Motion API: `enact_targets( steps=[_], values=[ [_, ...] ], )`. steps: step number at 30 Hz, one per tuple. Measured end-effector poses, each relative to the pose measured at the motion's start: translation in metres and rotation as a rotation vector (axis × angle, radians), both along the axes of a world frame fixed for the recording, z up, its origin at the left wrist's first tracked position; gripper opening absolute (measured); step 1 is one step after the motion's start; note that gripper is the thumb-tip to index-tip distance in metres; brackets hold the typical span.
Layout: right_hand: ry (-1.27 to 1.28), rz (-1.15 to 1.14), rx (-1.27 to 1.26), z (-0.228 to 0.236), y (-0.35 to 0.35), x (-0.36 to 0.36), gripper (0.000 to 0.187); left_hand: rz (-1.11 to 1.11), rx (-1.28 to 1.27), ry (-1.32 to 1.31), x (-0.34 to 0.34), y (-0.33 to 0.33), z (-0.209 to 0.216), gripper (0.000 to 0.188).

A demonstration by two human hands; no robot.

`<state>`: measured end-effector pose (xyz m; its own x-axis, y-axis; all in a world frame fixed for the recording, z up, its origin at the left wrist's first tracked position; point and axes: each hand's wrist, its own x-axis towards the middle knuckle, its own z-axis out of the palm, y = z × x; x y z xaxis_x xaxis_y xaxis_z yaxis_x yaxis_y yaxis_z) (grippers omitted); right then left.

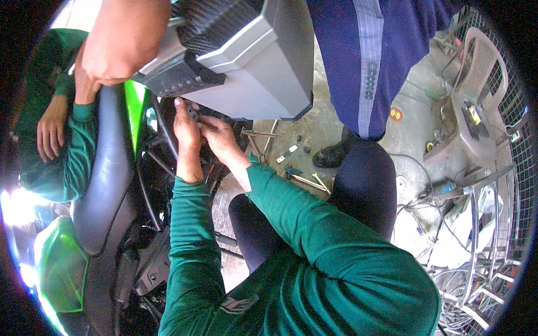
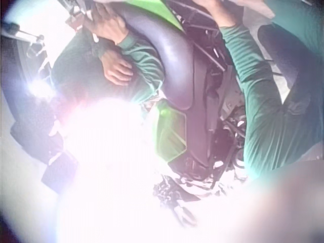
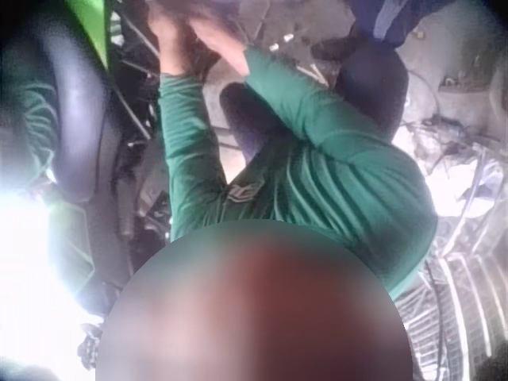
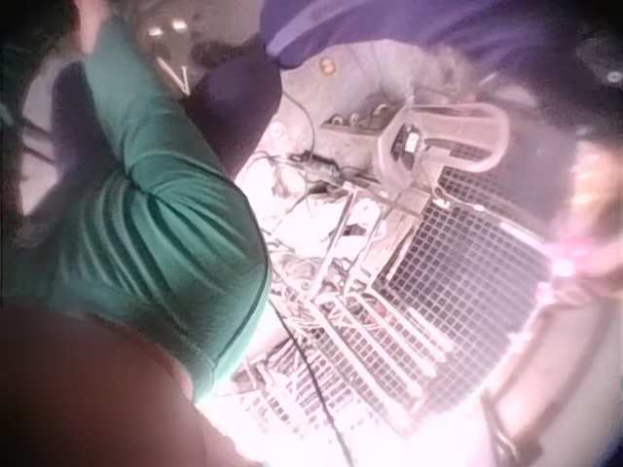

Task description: The person uses a screwdriver to tighten bolts on the rear wheel area of a green motorcycle. A coworker holds a portable light to illuminate the work area. The person adjusts the tool and continues tightening the bolts.

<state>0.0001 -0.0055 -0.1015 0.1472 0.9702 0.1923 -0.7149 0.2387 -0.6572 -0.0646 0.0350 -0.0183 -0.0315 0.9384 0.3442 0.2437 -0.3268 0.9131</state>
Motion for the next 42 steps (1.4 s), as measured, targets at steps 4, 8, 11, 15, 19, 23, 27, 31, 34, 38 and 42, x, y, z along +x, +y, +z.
enact_targets(
  steps=[4, 8, 11, 15, 19, 23, 27, 31, 34, 38, 42],
  values=[
    [0.003, -0.009, -0.016, -0.003, 0.002, 0.001, 0.030, -0.011, 0.144, 0.057, 0.006, -0.018, -0.001, 0.069],
    [0.134, 0.069, -0.063, -0.004, 0.006, 0.002, 0.023, 0.164, 0.160, 0.040, 0.017, -0.058, -0.014, 0.041],
    [0.225, 0.137, -0.039, -0.004, 0.006, 0.006, 0.024, 0.209, 0.274, 0.144, 0.019, -0.065, -0.016, 0.035],
    [0.235, 0.154, -0.058, 0.000, 0.003, 0.009, 0.027, 0.225, 0.216, 0.167, 0.019, -0.057, -0.015, 0.035],
    [0.358, 0.106, -0.029, 0.005, 0.000, 0.009, 0.028, 0.219, 0.216, 0.185, 0.018, -0.055, -0.013, 0.033],
    [0.471, 0.120, -0.013, -0.003, 0.010, 0.009, 0.027, 0.152, 0.286, 0.183, 0.012, -0.062, -0.013, 0.035],
    [0.401, 0.050, -0.061, -0.012, 0.015, 0.004, 0.034, 0.010, 0.336, 0.090, 0.006, -0.065, -0.017, 0.066],
    [-0.214, -0.004, -0.116, -0.012, -0.014, 0.032, 0.046, -0.201, 0.300, -0.007, -0.006, -0.067, -0.017, 0.089],
    [-0.696, 0.159, 0.078, -0.024, -0.041, 0.093, 0.050, -0.346, 0.261, -0.102, -0.020, -0.082, -0.024, 0.082],
    [-0.795, 0.498, -0.428, -0.085, -0.036, 0.151, 0.046, -0.062, 0.334, 0.075, -0.041, -0.135, -0.059, 0.055],
    [-1.063, 0.382, -0.742, -0.198, -0.061, 0.156, 0.039, 0.258, 0.228, -0.265, -0.045, -0.196, -0.104, 0.022]
  ],
)
